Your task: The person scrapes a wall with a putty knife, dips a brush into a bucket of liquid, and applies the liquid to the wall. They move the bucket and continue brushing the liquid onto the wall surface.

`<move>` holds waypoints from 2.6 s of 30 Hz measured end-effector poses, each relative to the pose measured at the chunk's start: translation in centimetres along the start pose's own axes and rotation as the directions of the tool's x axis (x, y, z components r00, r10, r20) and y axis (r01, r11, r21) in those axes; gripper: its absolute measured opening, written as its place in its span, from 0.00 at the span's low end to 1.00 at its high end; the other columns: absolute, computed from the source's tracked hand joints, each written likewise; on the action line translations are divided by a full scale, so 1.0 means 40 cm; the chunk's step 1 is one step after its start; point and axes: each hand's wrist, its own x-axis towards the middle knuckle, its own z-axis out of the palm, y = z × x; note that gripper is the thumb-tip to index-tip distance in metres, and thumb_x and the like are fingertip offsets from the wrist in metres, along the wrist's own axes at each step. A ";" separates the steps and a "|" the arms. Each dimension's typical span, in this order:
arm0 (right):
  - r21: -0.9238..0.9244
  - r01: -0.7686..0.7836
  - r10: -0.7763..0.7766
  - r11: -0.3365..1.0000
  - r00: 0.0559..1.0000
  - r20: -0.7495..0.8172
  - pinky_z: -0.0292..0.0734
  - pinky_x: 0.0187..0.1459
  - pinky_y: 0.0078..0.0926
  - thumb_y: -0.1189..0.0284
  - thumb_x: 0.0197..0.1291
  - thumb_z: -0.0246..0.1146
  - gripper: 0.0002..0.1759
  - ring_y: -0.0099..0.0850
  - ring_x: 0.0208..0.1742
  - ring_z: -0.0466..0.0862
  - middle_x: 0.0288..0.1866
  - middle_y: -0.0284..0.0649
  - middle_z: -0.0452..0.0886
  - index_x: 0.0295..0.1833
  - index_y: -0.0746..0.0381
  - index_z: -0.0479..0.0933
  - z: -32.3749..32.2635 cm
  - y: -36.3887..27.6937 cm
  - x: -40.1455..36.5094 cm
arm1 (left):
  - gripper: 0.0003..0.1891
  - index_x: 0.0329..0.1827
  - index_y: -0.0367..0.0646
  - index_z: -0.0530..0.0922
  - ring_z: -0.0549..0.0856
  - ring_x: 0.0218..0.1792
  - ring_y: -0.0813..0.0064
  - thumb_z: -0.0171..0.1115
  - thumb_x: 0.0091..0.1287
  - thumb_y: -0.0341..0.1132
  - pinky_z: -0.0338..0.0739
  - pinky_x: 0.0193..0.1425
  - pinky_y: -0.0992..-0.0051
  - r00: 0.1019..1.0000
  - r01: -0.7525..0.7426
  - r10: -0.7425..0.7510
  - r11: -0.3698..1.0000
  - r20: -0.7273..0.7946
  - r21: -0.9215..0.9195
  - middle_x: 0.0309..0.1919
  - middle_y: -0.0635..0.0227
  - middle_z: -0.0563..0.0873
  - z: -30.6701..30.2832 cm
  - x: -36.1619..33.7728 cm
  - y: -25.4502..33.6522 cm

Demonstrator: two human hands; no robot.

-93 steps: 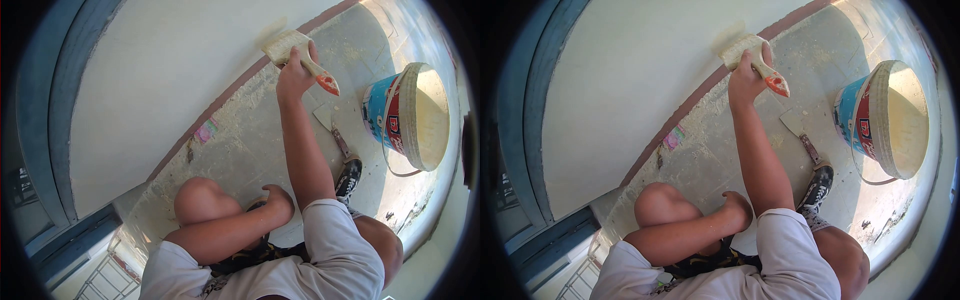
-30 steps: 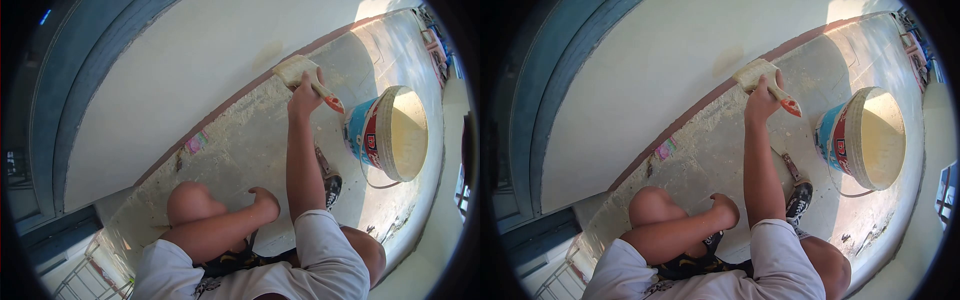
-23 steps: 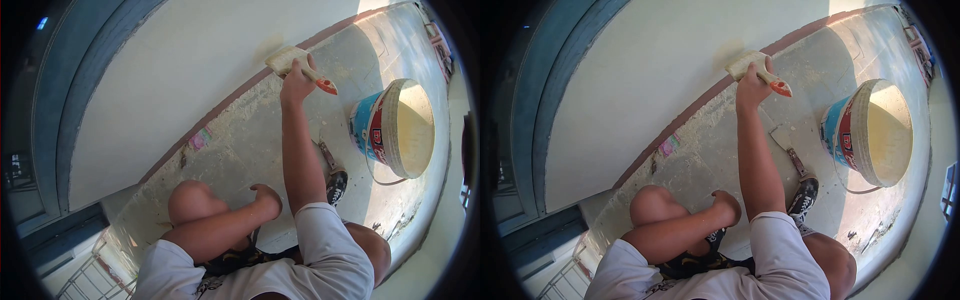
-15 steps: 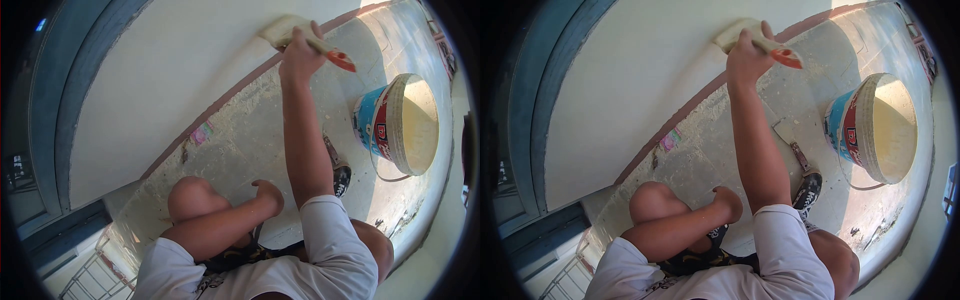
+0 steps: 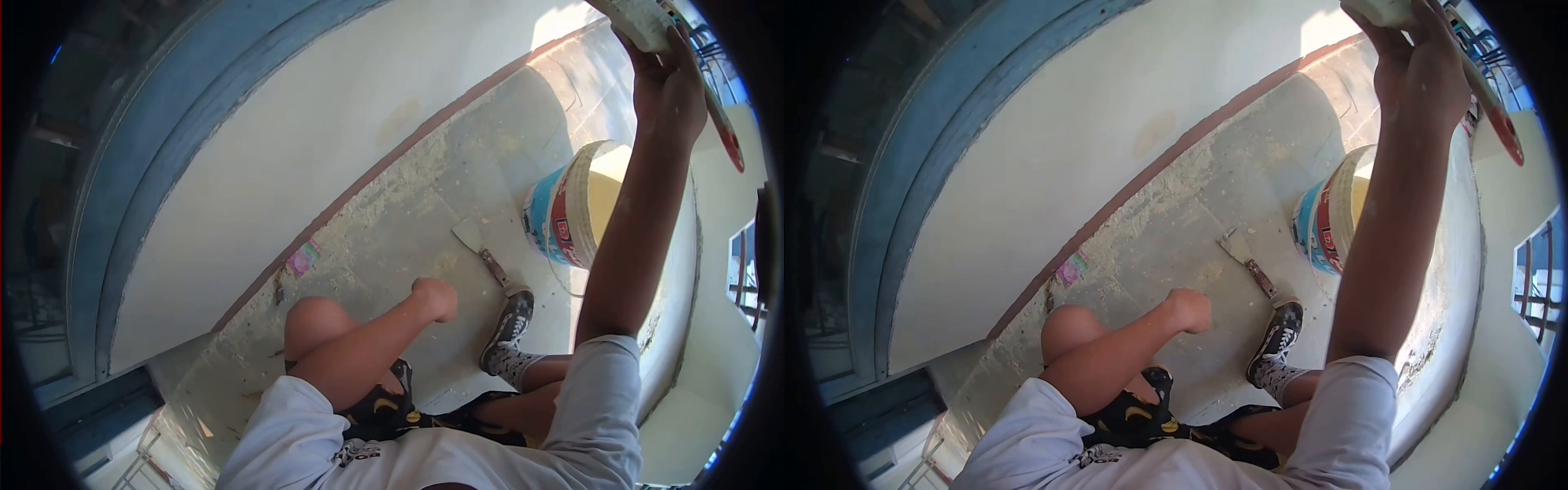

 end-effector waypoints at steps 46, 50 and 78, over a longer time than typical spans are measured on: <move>0.213 -0.790 0.486 0.575 0.121 -0.865 0.77 0.52 0.31 0.75 0.62 0.55 0.28 0.35 0.57 0.74 0.60 0.47 0.69 0.67 0.64 0.60 -0.775 -0.692 -0.200 | 0.17 0.54 0.38 0.67 0.82 0.43 0.60 0.54 0.61 0.23 0.82 0.50 0.56 0.893 0.006 -0.437 -0.236 0.111 -0.972 0.46 0.56 0.78 -0.543 0.190 0.657; 0.196 -0.754 0.459 0.627 0.155 -0.875 0.73 0.56 0.31 0.75 0.61 0.56 0.28 0.36 0.58 0.73 0.60 0.48 0.69 0.66 0.66 0.61 -0.802 -0.709 -0.084 | 0.14 0.51 0.38 0.69 0.83 0.42 0.62 0.54 0.61 0.23 0.85 0.45 0.60 0.858 -0.003 -0.504 -0.198 0.099 -0.980 0.44 0.56 0.79 -0.654 0.161 0.722; -0.010 -0.895 0.551 0.446 0.283 -0.785 0.74 0.55 0.29 0.75 0.61 0.55 0.27 0.36 0.59 0.73 0.63 0.46 0.68 0.67 0.64 0.62 -1.246 -0.386 0.771 | 0.18 0.55 0.37 0.68 0.83 0.41 0.66 0.54 0.61 0.25 0.83 0.47 0.65 0.844 -0.124 -0.531 -0.328 0.074 -0.936 0.44 0.61 0.80 -1.260 0.527 1.011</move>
